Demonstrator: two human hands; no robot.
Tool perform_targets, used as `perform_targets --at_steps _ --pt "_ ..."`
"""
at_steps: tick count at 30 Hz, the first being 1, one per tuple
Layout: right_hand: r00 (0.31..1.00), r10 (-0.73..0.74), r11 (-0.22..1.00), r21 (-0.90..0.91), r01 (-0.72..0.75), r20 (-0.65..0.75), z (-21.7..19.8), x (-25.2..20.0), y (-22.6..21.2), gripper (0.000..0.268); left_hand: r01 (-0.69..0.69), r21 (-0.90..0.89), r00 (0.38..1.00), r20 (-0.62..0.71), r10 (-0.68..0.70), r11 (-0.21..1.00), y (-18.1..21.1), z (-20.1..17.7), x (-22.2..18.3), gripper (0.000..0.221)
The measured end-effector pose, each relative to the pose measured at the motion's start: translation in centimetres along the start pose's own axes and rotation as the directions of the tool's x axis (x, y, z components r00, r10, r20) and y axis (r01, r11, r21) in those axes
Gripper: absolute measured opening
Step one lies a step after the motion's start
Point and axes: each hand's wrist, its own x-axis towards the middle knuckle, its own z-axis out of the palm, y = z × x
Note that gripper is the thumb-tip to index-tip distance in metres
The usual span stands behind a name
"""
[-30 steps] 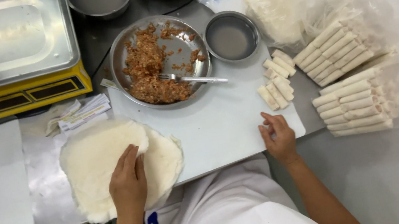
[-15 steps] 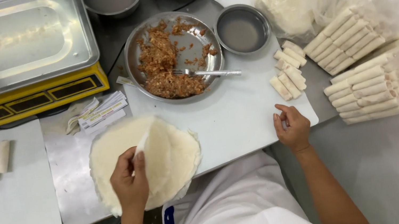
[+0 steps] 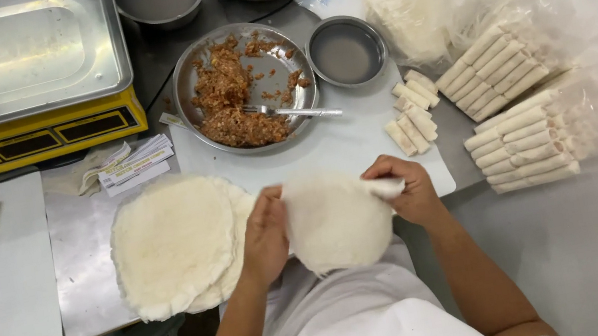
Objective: The person packs finished spring rolls into plastic bags, weighs them on a scale, and then proceeds to make more rolls by adding filling to wrappers and rolling them by hand.
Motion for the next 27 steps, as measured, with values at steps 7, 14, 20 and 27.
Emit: perform_targets --at_steps 7,14,20,27 --pt "0.998 -0.048 0.49 -0.872 -0.001 -0.029 0.1 -1.7 5.7 0.06 0.562 -0.029 0.827 0.016 -0.562 0.826 -2.2 3.1 -1.1 0.049" --pt "0.962 0.113 0.823 -0.566 0.05 0.248 5.0 -4.6 4.0 0.027 0.35 0.455 0.936 -0.137 -0.324 0.819 -2.9 2.0 0.2 0.025" --pt "0.973 0.22 0.938 -0.289 -0.19 0.073 6.7 -3.9 4.7 0.011 0.213 0.35 0.975 -0.136 -0.175 0.912 -1.8 2.9 -1.0 0.05" --pt "0.966 0.255 0.961 -0.116 -0.249 0.038 7.4 -3.8 6.0 0.02 0.18 0.254 0.974 -0.183 -0.136 0.95 -3.9 1.4 -1.6 0.046"
